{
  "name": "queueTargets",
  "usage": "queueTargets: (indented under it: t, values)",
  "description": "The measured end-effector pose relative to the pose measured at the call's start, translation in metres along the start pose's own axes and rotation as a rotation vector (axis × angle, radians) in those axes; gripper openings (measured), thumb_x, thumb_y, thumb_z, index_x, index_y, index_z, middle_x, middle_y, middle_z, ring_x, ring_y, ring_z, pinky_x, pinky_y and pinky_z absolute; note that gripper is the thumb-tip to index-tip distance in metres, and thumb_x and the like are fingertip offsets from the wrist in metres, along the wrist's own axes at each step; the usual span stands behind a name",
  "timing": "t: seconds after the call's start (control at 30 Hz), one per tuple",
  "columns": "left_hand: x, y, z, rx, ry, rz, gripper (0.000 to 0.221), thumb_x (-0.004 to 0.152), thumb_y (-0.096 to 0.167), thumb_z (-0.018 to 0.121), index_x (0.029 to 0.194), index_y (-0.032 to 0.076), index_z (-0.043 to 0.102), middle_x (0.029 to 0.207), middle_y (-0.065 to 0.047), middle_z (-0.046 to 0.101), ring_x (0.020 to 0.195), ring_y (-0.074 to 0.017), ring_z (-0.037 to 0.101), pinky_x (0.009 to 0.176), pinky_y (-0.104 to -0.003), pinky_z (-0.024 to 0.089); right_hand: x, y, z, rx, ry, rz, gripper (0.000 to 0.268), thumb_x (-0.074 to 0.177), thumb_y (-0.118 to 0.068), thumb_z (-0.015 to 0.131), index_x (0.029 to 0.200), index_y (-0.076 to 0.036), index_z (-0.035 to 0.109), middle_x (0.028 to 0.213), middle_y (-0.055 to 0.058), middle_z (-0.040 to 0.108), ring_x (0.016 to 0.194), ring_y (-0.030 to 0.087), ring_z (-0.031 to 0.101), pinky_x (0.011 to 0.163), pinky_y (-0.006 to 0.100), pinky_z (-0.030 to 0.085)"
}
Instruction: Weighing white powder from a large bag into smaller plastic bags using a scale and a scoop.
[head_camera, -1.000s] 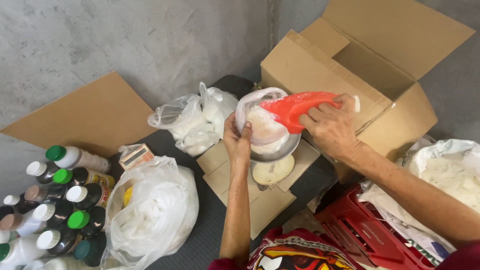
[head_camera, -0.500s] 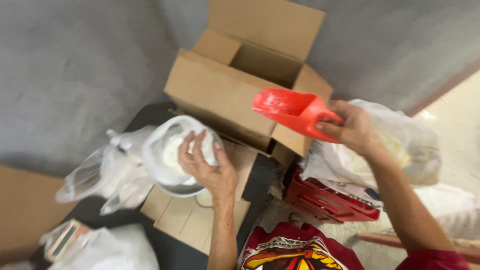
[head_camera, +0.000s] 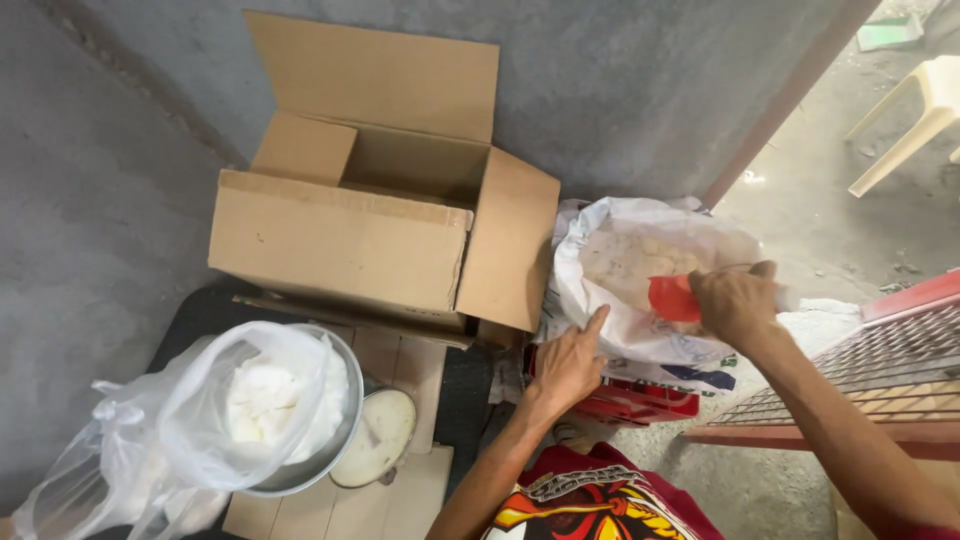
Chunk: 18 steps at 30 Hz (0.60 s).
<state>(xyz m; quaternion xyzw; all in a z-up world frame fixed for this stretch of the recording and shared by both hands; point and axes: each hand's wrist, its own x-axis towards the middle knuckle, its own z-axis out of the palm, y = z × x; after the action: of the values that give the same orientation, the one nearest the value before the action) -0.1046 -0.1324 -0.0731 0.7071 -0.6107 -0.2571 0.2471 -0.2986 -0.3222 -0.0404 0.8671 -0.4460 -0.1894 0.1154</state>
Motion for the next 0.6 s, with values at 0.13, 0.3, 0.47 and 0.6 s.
queueTargets:
  t: [0.13,0.3,0.47,0.6]
  values:
    - [0.019,-0.037,0.055,0.092,0.103,0.125,0.081,0.078,0.012,0.077,0.153,0.001,0.046,0.079,-0.021,0.064,0.06,-0.0274,0.062,0.057,-0.045,0.053,0.029,-0.005,0.044,0.039,-0.058,-0.037,0.02,0.085,-0.042,0.068,0.094,-0.025,0.066,0.059,-0.005,0.061,0.054,0.011,0.052,0.087,0.045,0.04]
    - [0.022,-0.058,0.085,0.159,0.348,0.184,0.032,0.088,-0.004,0.053,0.111,0.005,0.074,0.067,-0.005,0.058,0.054,-0.0146,0.052,0.053,-0.042,0.05,0.032,0.004,0.057,0.088,-0.068,-0.064,0.015,0.097,-0.037,0.063,0.094,-0.023,0.067,0.061,-0.004,0.063,0.055,0.011,0.058,0.08,0.043,0.046]
    - [0.023,-0.051,0.077,0.144,0.151,0.095,0.021,0.094,-0.005,0.048,0.093,0.001,0.068,0.055,-0.003,0.051,0.045,-0.0159,0.046,0.049,-0.042,0.045,0.017,-0.002,0.036,0.198,-0.122,-0.066,0.022,0.094,-0.047,0.064,0.097,-0.025,0.067,0.059,-0.004,0.064,0.054,0.011,0.057,0.074,0.04,0.046]
    - [0.019,-0.038,0.071,0.197,0.076,0.13,0.017,0.086,-0.006,0.051,0.085,0.003,0.065,0.053,-0.004,0.053,0.045,-0.0157,0.043,0.054,-0.041,0.04,0.031,-0.004,0.048,0.184,-0.15,-0.055,0.027,0.094,-0.048,0.065,0.094,-0.021,0.068,0.062,-0.004,0.063,0.055,0.009,0.051,0.071,0.036,0.042]
